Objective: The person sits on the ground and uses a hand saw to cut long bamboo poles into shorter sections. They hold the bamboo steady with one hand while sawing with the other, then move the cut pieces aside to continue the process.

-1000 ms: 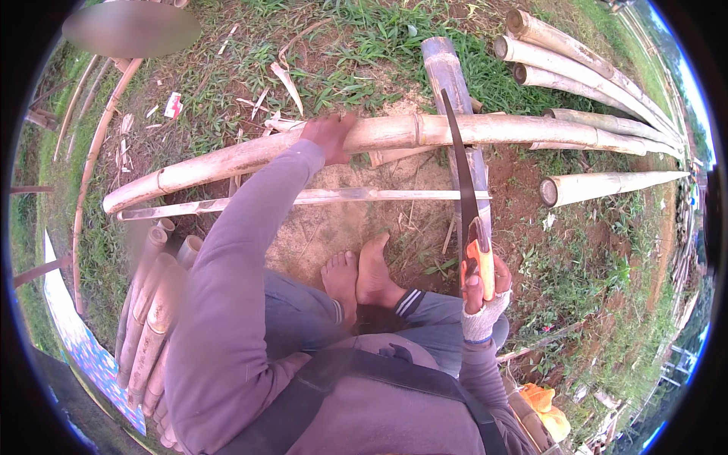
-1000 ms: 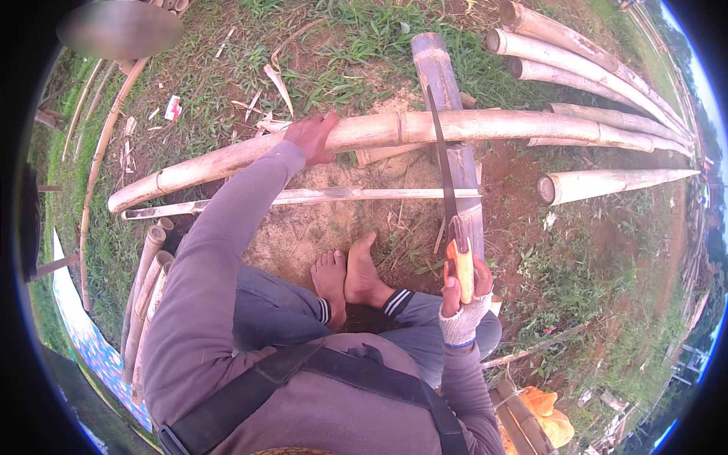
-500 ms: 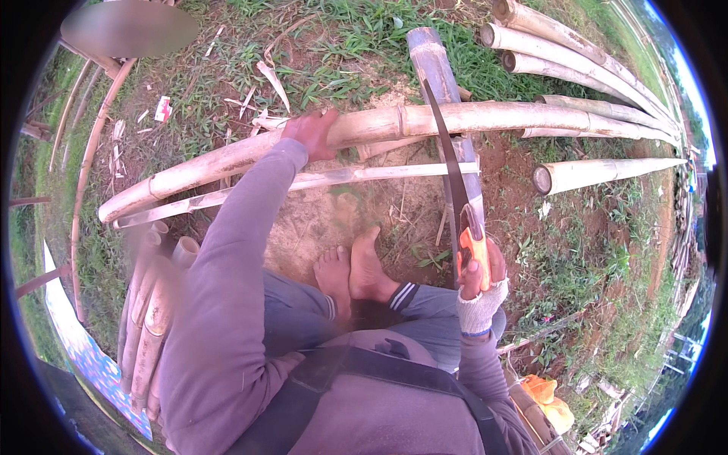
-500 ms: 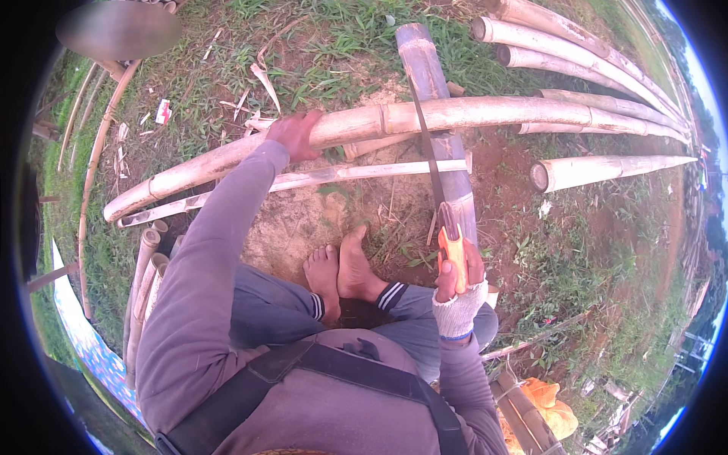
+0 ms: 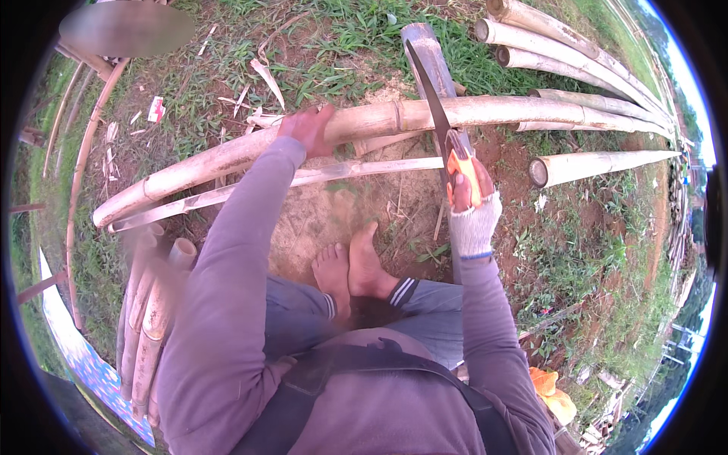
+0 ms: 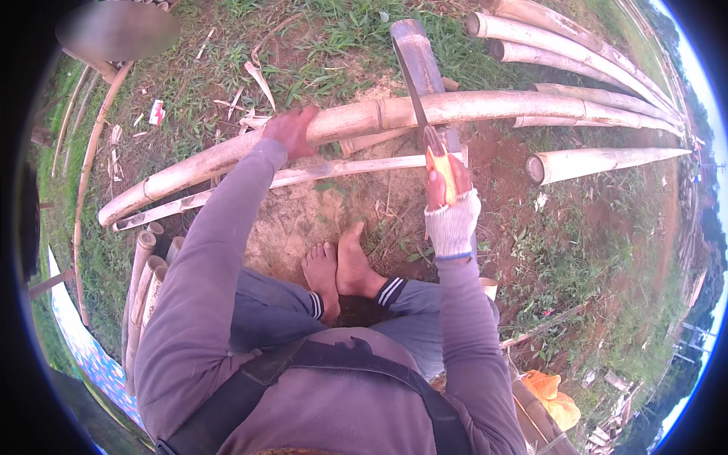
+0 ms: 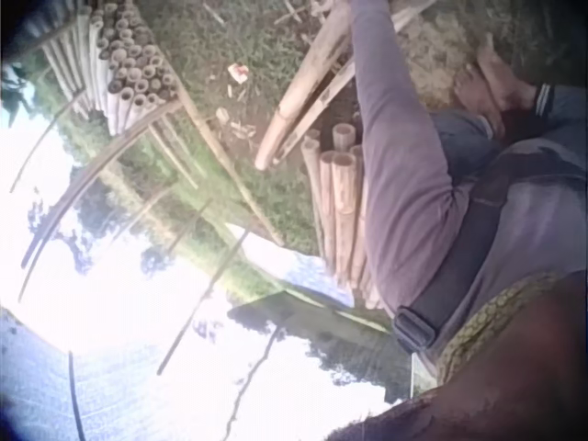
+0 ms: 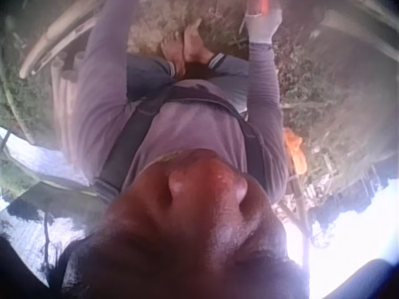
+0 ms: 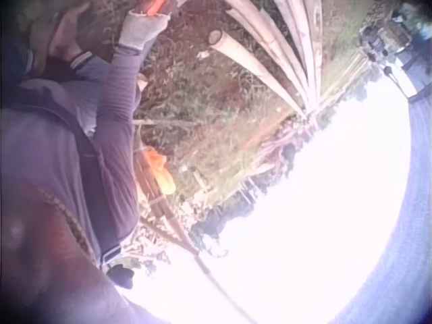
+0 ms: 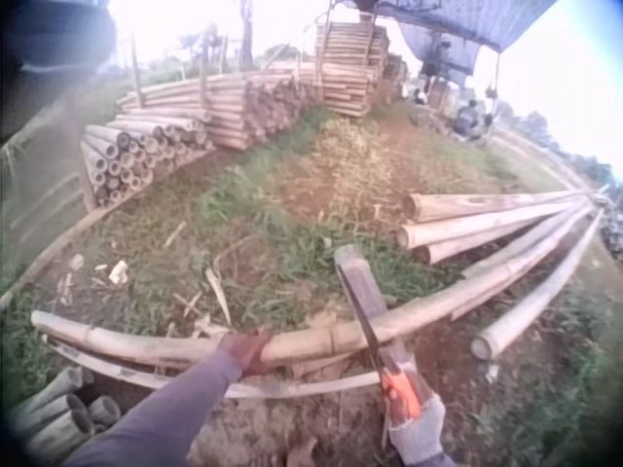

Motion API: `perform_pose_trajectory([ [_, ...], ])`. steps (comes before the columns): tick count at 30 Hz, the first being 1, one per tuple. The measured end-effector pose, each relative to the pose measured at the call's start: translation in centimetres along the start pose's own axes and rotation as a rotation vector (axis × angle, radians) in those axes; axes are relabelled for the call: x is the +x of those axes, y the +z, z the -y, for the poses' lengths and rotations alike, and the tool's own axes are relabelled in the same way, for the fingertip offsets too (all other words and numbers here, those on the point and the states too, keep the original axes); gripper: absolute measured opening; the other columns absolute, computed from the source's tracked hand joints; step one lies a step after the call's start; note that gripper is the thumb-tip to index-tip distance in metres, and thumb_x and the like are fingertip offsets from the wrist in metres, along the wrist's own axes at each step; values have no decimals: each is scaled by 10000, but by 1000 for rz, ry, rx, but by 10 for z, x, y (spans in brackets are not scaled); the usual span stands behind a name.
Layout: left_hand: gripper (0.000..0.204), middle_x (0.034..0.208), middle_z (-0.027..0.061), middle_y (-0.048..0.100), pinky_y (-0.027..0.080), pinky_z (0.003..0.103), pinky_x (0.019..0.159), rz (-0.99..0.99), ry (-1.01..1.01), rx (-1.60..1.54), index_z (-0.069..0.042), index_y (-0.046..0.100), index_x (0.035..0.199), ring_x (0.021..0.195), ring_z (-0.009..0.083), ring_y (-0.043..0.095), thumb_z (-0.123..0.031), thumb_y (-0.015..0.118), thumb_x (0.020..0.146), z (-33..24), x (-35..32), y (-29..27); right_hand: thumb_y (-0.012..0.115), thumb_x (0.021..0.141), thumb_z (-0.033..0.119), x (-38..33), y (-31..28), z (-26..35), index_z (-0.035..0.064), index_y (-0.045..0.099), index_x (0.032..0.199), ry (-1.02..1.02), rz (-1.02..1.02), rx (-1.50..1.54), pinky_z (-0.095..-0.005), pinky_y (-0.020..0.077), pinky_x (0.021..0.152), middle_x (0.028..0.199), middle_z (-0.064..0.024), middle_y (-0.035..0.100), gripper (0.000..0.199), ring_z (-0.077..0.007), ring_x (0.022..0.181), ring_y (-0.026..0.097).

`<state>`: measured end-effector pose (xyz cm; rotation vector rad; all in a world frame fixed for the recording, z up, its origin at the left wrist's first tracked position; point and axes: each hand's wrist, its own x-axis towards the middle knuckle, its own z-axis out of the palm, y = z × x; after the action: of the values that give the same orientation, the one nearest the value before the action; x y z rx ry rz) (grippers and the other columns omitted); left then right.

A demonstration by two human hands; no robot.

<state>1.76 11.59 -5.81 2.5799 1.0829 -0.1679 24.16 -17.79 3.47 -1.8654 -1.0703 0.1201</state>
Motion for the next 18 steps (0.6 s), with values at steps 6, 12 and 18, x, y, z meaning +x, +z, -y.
perform_pose_trajectory([
  [6,924,1298,209,681,558,539,1070,78,-40,1,-167,494,1539,1249,426,688,-377,936,756,5,0,-4,665,1083,470,-129,-87,15,-68,513,1542,340,118,113,-330,617,793,1243,-206,750,723,-214,963,758],
  [12,900,1285,206,686,564,532,1060,26,-8,-1,-162,504,1524,1232,421,696,-371,934,762,2,2,2,691,1100,193,-9,3,0,-50,645,1440,76,36,19,-368,603,915,1189,-208,769,420,-236,1056,749],
  [18,881,1270,212,691,567,527,1062,44,-36,5,-159,519,1502,1233,424,697,-359,940,754,2,3,-20,666,1106,252,-28,-6,-2,-69,660,1385,7,8,-18,-414,603,909,1172,-238,762,425,-296,1006,763],
])
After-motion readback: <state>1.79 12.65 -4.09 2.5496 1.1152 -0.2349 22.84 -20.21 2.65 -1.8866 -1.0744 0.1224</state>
